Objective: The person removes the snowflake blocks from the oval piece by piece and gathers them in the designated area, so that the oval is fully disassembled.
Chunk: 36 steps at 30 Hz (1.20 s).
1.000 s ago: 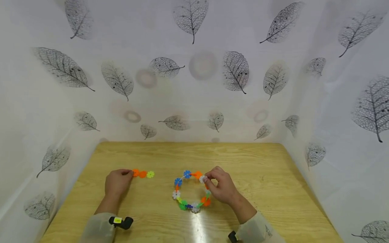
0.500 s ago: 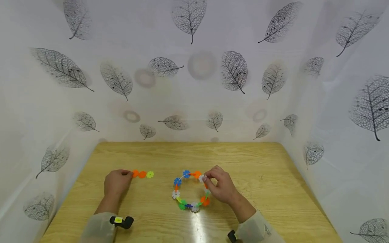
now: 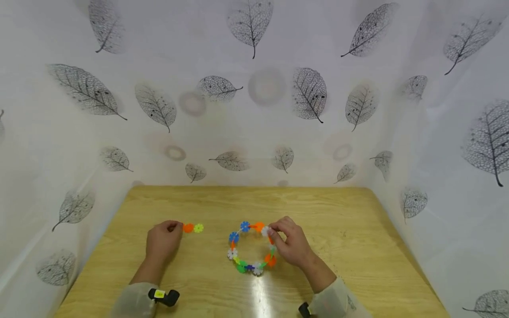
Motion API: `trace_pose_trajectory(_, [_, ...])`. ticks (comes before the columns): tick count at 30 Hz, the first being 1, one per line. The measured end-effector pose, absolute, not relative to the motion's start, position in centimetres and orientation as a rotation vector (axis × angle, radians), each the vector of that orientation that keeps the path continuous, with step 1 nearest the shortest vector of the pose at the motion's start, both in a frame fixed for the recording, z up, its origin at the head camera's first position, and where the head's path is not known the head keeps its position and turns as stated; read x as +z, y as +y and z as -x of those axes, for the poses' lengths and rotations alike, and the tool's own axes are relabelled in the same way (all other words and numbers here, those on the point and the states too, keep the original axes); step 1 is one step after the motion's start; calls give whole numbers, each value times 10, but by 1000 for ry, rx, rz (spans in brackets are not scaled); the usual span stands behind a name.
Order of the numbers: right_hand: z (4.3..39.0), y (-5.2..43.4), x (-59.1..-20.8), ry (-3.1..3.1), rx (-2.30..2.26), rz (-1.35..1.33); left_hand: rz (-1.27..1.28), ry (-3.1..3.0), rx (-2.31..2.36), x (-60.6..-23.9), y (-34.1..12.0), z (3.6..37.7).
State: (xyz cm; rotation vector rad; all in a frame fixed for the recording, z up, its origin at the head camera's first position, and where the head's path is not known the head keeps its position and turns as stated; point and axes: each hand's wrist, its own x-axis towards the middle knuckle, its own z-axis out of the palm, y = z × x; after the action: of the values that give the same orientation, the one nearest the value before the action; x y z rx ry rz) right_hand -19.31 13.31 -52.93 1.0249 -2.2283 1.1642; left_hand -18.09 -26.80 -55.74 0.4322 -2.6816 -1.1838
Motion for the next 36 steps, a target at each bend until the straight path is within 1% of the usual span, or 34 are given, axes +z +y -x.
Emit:
trace_pose_trajectory(8, [193, 132, -528, -2251, 1178, -996, -269, -2627, -1377, -557, -223, 180])
trace_pose_trajectory(12, [192, 131, -528, -2252, 1190, -973, -75, -2610, -1473, -547, -199, 177])
trace_pose_trajectory(18, [191, 130, -527, -2227, 1200, -978, 214, -2553, -1740, -539, -170, 173])
trace_pose_trajectory(25, [193, 129, -527, -2199, 1202, -1002, 478, -2436, -1923, -533, -136, 172])
trace_pose_trajectory(29, [193, 127, -527, -2178, 1203, -1027, 518, -2406, -2023, -528, -120, 172])
trace_pose_trajectory(36, [191, 123, -528, -2154, 1216, -1048, 448, -2467, -2030, -522, -106, 171])
